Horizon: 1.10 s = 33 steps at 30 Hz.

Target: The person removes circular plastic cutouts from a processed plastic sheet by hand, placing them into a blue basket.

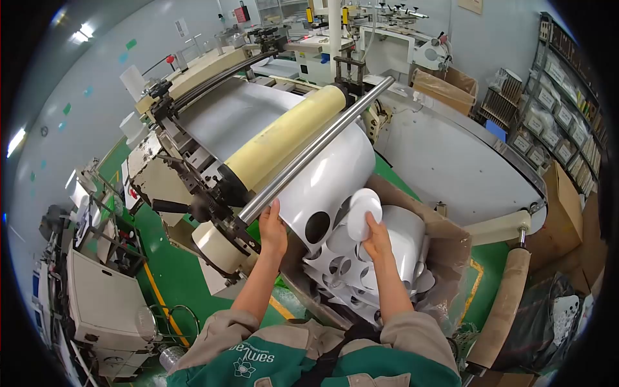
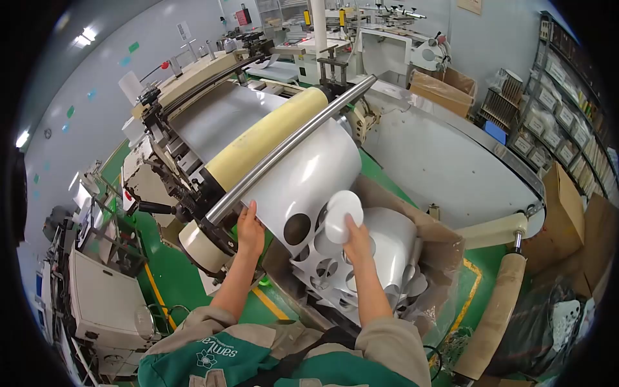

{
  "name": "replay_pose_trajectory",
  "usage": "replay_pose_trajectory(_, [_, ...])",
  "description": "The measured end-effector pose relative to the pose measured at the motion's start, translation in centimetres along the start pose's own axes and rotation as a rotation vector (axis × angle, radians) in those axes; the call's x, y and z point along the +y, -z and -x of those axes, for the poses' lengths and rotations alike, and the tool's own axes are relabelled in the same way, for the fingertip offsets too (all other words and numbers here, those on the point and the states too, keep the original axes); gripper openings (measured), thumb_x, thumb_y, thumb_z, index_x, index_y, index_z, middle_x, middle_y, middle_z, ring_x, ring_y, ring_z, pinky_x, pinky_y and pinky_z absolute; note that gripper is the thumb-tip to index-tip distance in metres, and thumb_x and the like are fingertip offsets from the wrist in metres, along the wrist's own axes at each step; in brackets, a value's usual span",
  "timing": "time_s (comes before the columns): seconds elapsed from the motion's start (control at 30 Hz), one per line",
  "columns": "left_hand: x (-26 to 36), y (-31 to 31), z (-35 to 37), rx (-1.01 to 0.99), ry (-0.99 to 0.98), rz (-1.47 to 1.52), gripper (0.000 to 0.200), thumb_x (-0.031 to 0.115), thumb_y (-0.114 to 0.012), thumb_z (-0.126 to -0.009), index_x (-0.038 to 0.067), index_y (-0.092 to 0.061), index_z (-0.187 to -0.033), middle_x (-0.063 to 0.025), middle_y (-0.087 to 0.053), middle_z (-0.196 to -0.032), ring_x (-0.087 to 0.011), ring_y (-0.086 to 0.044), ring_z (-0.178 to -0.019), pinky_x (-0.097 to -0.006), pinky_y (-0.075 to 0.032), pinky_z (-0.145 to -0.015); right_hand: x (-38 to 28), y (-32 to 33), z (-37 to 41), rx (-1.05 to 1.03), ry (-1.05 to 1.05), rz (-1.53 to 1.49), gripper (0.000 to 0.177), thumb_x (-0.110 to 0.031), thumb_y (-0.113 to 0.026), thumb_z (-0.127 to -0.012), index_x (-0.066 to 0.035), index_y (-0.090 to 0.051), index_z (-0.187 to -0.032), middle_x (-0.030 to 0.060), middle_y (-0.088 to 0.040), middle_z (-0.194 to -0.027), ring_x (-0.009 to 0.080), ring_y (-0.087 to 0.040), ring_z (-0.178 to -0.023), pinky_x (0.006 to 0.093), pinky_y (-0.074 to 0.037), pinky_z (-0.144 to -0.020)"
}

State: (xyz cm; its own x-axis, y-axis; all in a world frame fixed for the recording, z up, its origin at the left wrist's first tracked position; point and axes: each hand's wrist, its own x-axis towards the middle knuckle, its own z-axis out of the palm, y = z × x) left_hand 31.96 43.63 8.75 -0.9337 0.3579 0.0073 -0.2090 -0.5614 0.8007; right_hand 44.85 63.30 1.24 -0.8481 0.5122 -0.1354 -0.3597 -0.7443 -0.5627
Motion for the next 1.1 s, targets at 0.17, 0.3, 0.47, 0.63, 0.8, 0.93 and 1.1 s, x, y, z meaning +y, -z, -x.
replay_pose_trajectory(0.17, [-2.1,0.1,1.3,0.087,0.103,-0.037,0.017,0.019,-0.053,-0.089,0.005,-0.055,-0.097,-0.0033,-0.059,-0.095,-0.0122,-0.056,-0.087,-0.0269,-0.045,-0.073,0.5,-9.0,-1.5,-0.198,0.096,0.638,0.044,-0.014,-0.067,-0.076,0.006,-0.051,-0.112,0.012,-0.06,-0.1,0.0174,-0.058,-0.089,0.0287,-0.046,-0.077])
replay_pose_trajectory(0.3, [-1.6,0.8,1.8,-0.053,0.112,-0.052,0.021,0.019,-0.05,-0.09,0.003,-0.053,-0.102,-0.0048,-0.06,-0.099,-0.0138,-0.056,-0.092,-0.0277,-0.044,-0.081,2.7,-9.5,-2.4,-0.325,-0.172,0.406,0.042,-0.016,-0.066,-0.078,0.006,-0.051,-0.111,0.0117,-0.059,-0.103,0.0191,-0.058,-0.091,0.0312,-0.047,-0.079])
replay_pose_trajectory(0.47, [0.1,-0.5,1.5,0.011,0.12,-0.103,0.035,0.024,-0.05,-0.09,0.002,-0.047,-0.117,-0.0095,-0.053,-0.117,-0.0165,-0.053,-0.105,-0.0285,-0.042,-0.086,3.7,-2.9,-1.7,-0.08,-0.193,-0.157,0.041,-0.016,-0.064,-0.08,0.0,-0.049,-0.114,0.0084,-0.058,-0.108,0.0209,-0.057,-0.097,0.0361,-0.045,-0.087])
replay_pose_trajectory(0.63, [2.1,-0.8,-0.8,0.053,0.005,-0.001,0.033,0.019,-0.046,-0.091,0.001,-0.043,-0.119,-0.0079,-0.051,-0.116,-0.0217,-0.05,-0.109,-0.0342,-0.041,-0.093,-0.8,-2.8,-0.5,-0.025,0.05,0.095,0.044,-0.009,-0.061,-0.079,0.003,-0.045,-0.119,0.0113,-0.054,-0.113,0.0221,-0.054,-0.102,0.0343,-0.044,-0.086])
replay_pose_trajectory(0.8, [0.1,-0.4,-1.0,0.031,0.048,0.109,0.03,0.02,-0.044,-0.092,0.005,-0.045,-0.118,-0.0065,-0.053,-0.115,-0.0194,-0.05,-0.107,-0.0344,-0.041,-0.09,-1.9,-10.7,-0.7,-0.236,0.19,0.611,0.04,-0.014,-0.068,-0.074,0.003,-0.054,-0.108,0.0102,-0.06,-0.1,0.0174,-0.057,-0.089,0.029,-0.045,-0.079])
replay_pose_trajectory(0.93, [-2.2,-0.8,2.9,-0.042,0.136,0.039,0.028,0.022,-0.046,-0.092,0.006,-0.047,-0.114,-0.0043,-0.055,-0.111,-0.0175,-0.051,-0.105,-0.0334,-0.04,-0.09,0.0,-11.6,-2.5,-0.328,0.019,0.83,0.046,-0.019,-0.07,-0.073,0.006,-0.052,-0.108,0.0125,-0.059,-0.099,0.0179,-0.056,-0.091,0.0301,-0.045,-0.079])
replay_pose_trajectory(1.1, [-2.3,-0.2,3.9,-0.077,0.22,-0.115,0.039,0.027,-0.049,-0.09,0.003,-0.043,-0.12,-0.0073,-0.054,-0.115,-0.0184,-0.049,-0.11,-0.0334,-0.038,-0.092,1.2,-7.0,-1.6,-0.25,-0.224,0.304,0.043,-0.014,-0.067,-0.078,0.005,-0.048,-0.112,0.0124,-0.056,-0.107,0.0208,-0.056,-0.096,0.0321,-0.045,-0.084])
